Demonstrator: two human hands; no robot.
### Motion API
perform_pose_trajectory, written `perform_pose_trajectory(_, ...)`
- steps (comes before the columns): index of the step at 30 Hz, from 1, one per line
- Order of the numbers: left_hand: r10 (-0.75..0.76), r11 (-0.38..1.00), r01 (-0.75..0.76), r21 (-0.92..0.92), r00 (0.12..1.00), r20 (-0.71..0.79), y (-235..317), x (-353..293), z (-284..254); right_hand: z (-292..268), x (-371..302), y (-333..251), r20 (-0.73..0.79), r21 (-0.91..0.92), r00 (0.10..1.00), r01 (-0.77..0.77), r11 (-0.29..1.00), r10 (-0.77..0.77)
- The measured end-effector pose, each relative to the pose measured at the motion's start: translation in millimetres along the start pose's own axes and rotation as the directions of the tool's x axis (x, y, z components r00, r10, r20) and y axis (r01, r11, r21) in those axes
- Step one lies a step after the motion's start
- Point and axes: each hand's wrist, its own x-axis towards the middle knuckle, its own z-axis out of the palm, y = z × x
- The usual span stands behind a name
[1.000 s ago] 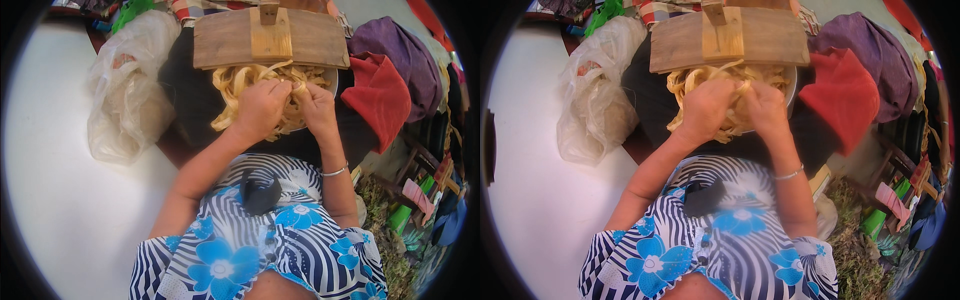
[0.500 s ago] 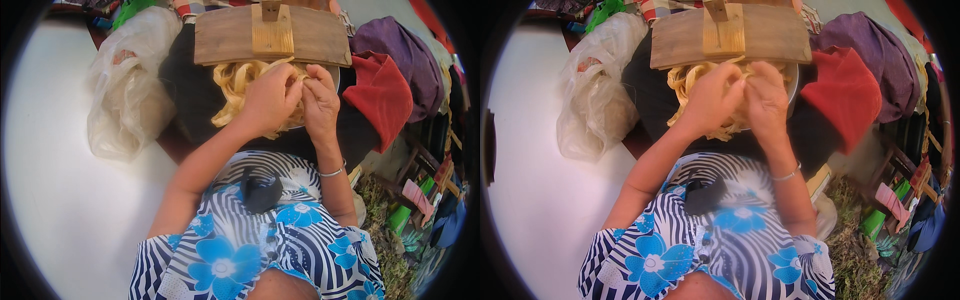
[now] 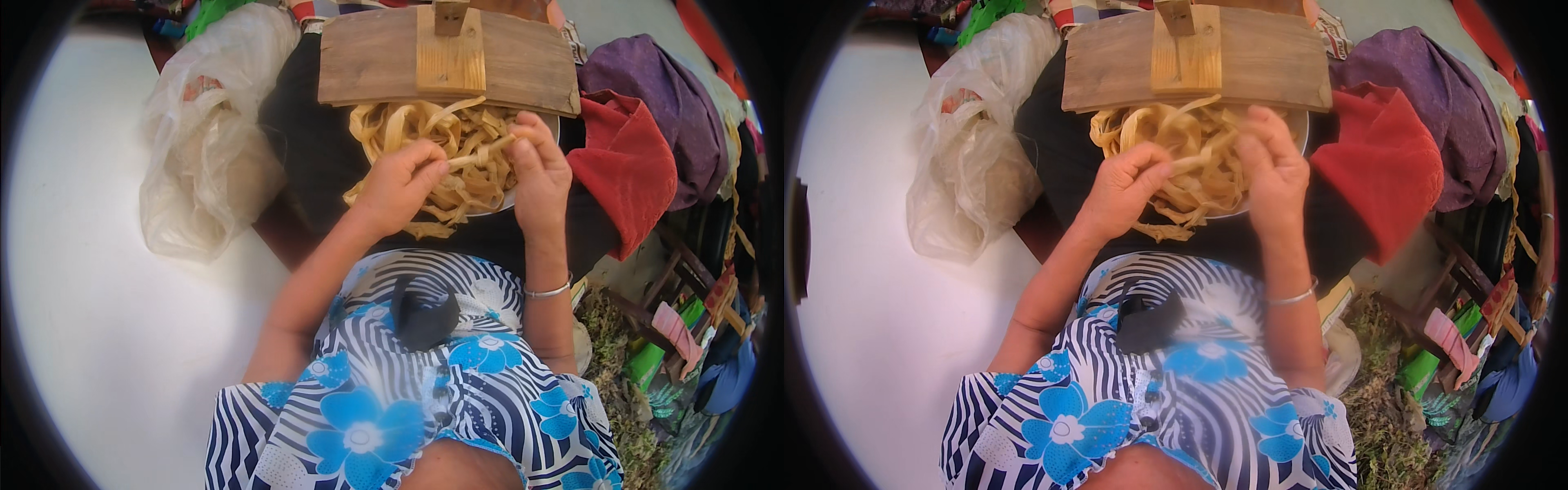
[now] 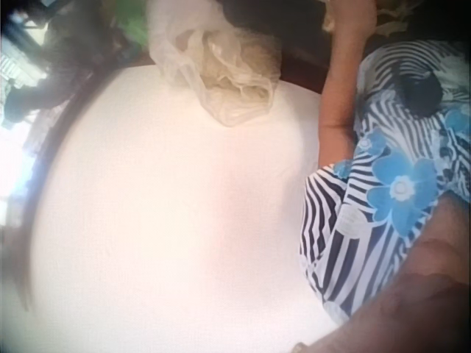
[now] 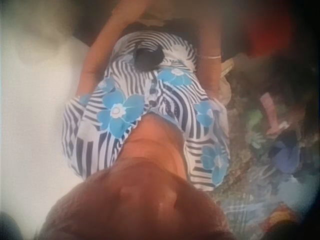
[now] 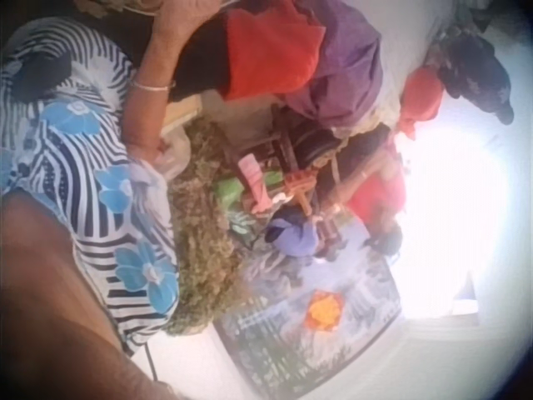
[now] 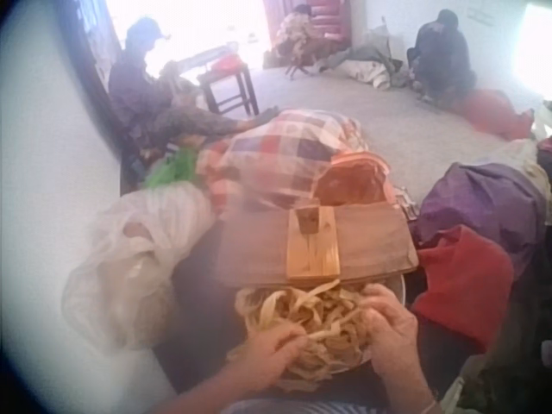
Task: The person pulls thin strips of material through a fixed shaving blade mounted on a wooden block by hand.
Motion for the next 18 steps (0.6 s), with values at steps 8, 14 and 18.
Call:
perform_pose_trajectory(8,0.508,0.676,-0.474,0.564,0.855,0.109,40.8,37.5,-12.5,-18.4,60.4,-34.0,0.351,-0.357,0.932,0.040,0.933,0.094)
perform_pose_trajectory(14,0.376,0.846,-0.351,0.402,0.926,0.017,33.9,72.7,-33.8,-3.7,87.0,-45.1,0.491,-0.288,0.758,-0.322,0.902,0.428)
perform_pose_trajectory(18,0.172,0.963,-0.164,0.213,0.985,-0.020,16.9,93.8,-45.3,15.4,92.5,-26.5,0.346,-0.290,0.890,-0.200,0.936,0.297)
